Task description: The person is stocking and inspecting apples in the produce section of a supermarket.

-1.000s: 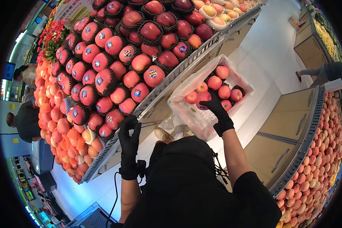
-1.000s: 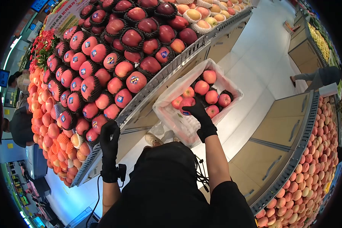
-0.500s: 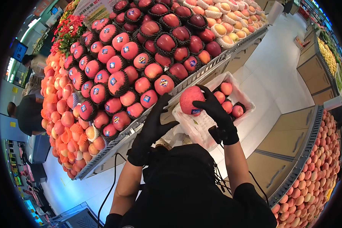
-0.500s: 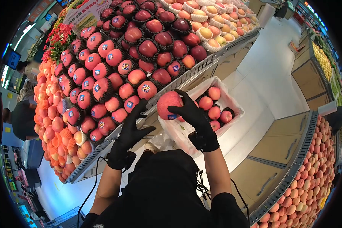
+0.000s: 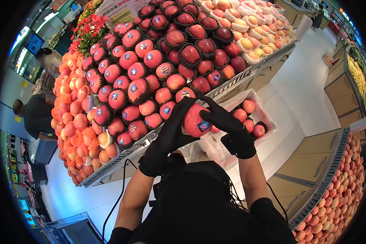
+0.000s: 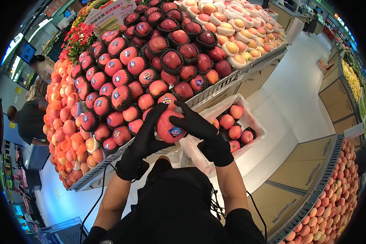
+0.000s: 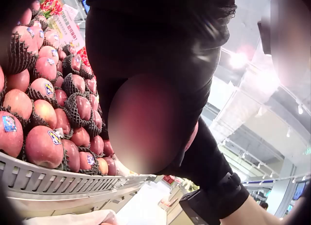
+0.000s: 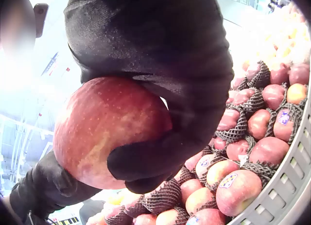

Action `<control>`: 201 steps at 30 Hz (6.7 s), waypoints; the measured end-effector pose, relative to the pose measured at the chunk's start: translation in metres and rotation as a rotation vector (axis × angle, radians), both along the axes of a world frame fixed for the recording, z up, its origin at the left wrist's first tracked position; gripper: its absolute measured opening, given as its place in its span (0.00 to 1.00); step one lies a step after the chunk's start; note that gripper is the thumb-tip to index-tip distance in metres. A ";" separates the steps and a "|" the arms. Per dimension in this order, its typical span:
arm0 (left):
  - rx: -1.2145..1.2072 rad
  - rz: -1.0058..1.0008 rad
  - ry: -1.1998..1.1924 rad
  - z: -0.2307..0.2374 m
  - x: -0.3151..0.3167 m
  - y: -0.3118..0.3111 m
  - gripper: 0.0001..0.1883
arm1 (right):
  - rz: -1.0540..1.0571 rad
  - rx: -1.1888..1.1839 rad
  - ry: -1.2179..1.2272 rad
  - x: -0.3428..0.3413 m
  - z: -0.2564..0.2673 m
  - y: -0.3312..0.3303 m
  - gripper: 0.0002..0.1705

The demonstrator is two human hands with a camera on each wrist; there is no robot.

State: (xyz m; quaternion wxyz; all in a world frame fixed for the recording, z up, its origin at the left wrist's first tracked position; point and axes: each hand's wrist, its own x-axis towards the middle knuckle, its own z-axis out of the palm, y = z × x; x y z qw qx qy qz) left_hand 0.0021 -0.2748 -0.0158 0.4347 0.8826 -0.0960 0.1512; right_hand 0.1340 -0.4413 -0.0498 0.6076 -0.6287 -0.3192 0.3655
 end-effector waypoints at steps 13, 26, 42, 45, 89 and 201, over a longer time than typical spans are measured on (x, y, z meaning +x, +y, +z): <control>-0.372 0.167 -0.128 0.008 0.016 0.010 0.56 | -0.198 0.343 0.117 -0.036 0.038 0.007 0.35; -0.128 0.282 -0.269 0.021 0.003 0.023 0.53 | -0.131 0.369 0.247 -0.036 0.022 0.038 0.40; -0.125 0.392 -0.251 0.018 -0.017 0.054 0.54 | -0.154 0.464 0.562 -0.043 0.003 0.096 0.33; -0.266 0.311 -0.207 0.028 -0.025 0.070 0.56 | -0.191 0.449 0.593 -0.045 0.010 0.109 0.33; -0.684 0.229 -0.124 0.039 -0.104 0.268 0.47 | -0.195 0.343 -0.041 -0.115 0.081 0.294 0.50; -1.020 0.136 -0.102 0.044 -0.119 0.283 0.40 | -0.124 0.272 -0.437 -0.167 0.114 0.305 0.59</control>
